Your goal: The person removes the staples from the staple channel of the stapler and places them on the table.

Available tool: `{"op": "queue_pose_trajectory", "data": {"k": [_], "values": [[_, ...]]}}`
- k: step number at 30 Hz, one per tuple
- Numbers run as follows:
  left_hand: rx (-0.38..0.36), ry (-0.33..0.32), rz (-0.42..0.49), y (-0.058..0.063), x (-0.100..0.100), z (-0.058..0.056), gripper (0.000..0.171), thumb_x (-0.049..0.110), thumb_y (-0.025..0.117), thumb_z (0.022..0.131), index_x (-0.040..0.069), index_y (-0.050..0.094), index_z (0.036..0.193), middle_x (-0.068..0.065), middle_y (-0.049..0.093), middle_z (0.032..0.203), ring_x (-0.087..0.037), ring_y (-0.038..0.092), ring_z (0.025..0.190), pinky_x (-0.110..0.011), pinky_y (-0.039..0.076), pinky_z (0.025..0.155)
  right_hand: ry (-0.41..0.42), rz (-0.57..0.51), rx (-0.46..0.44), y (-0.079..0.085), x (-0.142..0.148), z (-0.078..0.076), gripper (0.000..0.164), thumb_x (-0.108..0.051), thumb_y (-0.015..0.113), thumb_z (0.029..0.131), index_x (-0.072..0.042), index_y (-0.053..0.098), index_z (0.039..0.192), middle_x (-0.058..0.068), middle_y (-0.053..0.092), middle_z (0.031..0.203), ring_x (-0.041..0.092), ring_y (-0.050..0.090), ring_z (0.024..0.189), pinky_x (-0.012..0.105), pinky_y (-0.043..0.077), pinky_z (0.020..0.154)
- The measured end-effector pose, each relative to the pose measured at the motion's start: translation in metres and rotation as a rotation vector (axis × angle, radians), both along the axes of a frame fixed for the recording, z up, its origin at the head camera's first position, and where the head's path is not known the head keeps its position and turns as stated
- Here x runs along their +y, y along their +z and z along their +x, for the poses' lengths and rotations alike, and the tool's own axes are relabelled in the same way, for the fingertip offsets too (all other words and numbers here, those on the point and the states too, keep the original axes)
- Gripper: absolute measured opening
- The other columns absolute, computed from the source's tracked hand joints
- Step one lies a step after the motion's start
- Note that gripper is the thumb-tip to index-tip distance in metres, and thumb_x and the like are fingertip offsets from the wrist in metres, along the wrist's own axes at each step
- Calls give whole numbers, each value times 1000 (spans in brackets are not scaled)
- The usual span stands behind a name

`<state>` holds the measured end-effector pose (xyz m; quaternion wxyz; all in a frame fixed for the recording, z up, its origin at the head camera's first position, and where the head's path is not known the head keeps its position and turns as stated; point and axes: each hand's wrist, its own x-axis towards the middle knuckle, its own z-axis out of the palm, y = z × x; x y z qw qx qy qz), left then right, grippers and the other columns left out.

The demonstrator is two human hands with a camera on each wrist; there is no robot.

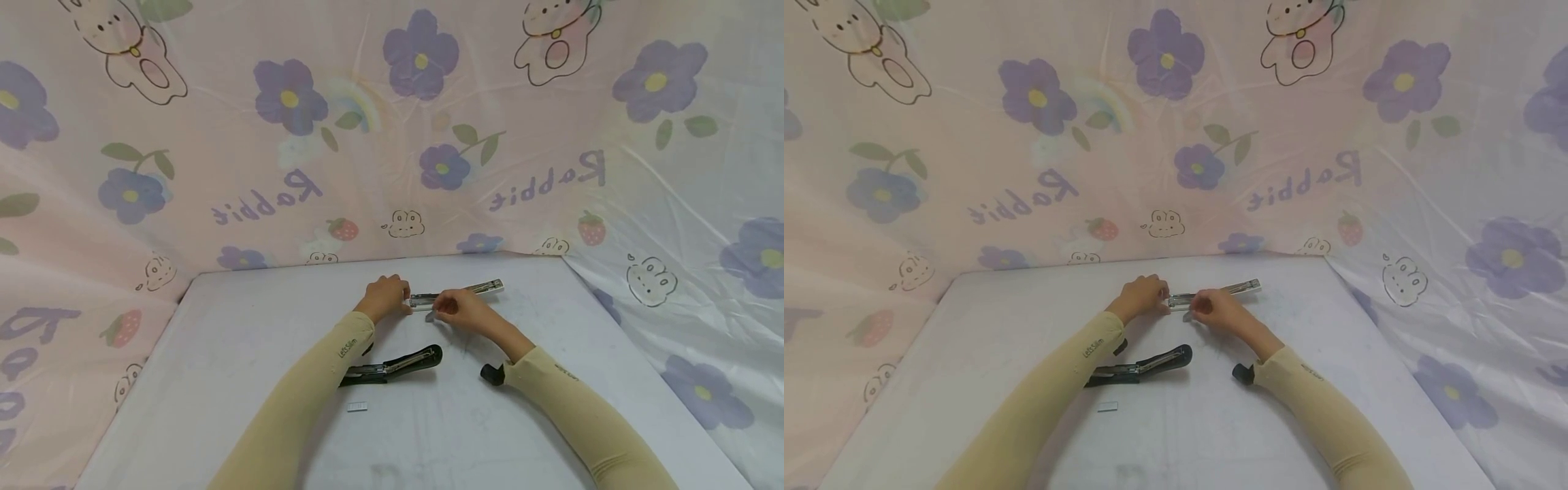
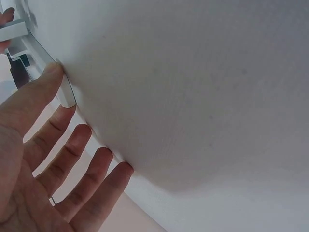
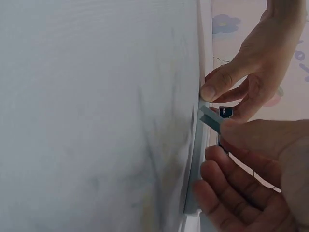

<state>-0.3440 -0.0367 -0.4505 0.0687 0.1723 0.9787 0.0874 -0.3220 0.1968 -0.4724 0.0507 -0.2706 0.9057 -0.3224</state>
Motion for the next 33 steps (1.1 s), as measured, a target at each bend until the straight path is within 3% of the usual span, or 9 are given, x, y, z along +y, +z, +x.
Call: {"op": "queue_pose_trajectory", "data": {"k": [8,19,33], "values": [[-2,9,-3,0,-1,0,31,38,86,93,18,73,113,-3,67,123,-26,59,108,-47,52,97,21,5,-24,0,4,2,15,-5,78,97,-2,75,112,3,72,96,13,65,87,32,56,80],[-2,4,5,-1,-1,0,29,37,86,93,17,72,110,-4,66,123,-27,59,109,-49,51,99,4,62,-10,-5,7,1,13,-7,80,96,-4,73,107,0,68,88,11,60,80,30,52,74],[0,-5,2,-4,-5,-1,32,40,85,94,18,73,113,-3,66,123,-26,58,108,-48,51,99,12,61,0,-11,4,-1,12,-4,80,96,-4,72,106,0,65,85,11,58,77,30,51,71]]}}
